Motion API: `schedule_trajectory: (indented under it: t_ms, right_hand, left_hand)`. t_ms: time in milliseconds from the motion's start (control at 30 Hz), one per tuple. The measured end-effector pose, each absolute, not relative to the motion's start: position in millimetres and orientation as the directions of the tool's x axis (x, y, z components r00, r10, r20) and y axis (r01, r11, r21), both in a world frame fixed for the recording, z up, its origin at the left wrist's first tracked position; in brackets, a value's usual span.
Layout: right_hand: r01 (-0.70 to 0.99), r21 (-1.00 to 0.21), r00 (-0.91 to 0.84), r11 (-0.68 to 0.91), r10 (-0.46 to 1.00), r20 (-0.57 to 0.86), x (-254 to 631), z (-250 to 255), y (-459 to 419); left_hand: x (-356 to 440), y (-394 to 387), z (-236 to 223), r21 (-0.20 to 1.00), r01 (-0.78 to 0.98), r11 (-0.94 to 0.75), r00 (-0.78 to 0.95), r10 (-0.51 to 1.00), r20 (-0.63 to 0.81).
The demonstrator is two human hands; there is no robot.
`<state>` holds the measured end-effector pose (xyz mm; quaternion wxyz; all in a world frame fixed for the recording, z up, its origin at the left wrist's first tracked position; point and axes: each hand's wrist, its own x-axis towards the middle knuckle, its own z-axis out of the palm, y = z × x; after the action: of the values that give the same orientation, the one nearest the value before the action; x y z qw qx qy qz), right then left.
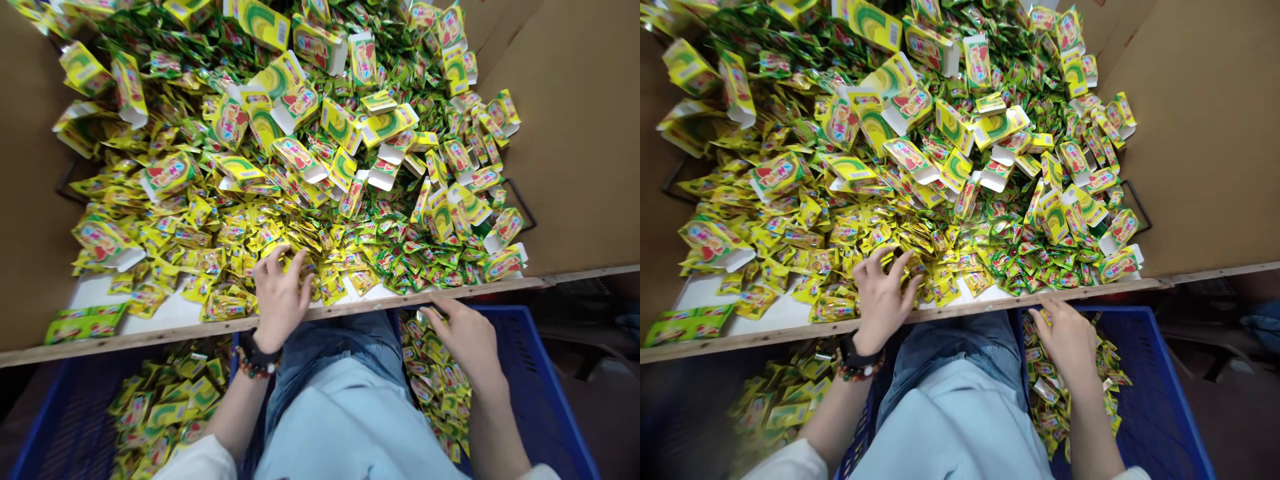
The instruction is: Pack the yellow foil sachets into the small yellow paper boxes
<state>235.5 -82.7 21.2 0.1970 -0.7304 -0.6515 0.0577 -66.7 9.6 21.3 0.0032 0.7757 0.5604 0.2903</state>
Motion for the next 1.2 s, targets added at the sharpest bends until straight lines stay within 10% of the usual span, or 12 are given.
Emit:
schedule_trajectory:
  t_ms: [267, 467, 633, 767, 1033, 1200]
  right_hand:
    - [0.955, -0.226, -0.111, 0.19, 0.94, 0.321, 195, -18, 2]
    - [0.875, -0.465, 0.134, 0.137, 0.854, 0.503, 191, -17, 4]
    - [0.249, -0.964, 0.473, 0.09, 0.857, 0.202, 172, -7, -9]
    - [-0.204, -0.977, 0.398, -0.056, 0.907, -0.135, 149, -8, -14]
    - [-0.078, -0.991, 0.303, -0.106, 0.945, -0.125, 151, 2, -19]
    - [0.007, -0.996, 0.104, -0.088, 0.991, -0.087, 161, 20, -19]
  left_hand:
    - [-51, 27, 29, 0.472, 0.712, -0.52, 0.319, 0.839, 0.442]
    - [-26, 21, 15, 0.812, 0.468, -0.348, 0.139, 0.937, 0.321]
    - [-6, 25, -3, 0.89, 0.382, -0.248, 0.144, 0.967, 0.208]
    - [-1, 26, -3, 0.959, 0.234, -0.16, 0.204, 0.973, 0.112]
    - [-5, 11, 3, 1.0, 0.009, 0.019, 0.163, 0.986, -0.021]
    - [-5, 13, 25, 0.977, 0.132, -0.167, 0.339, 0.934, 0.113]
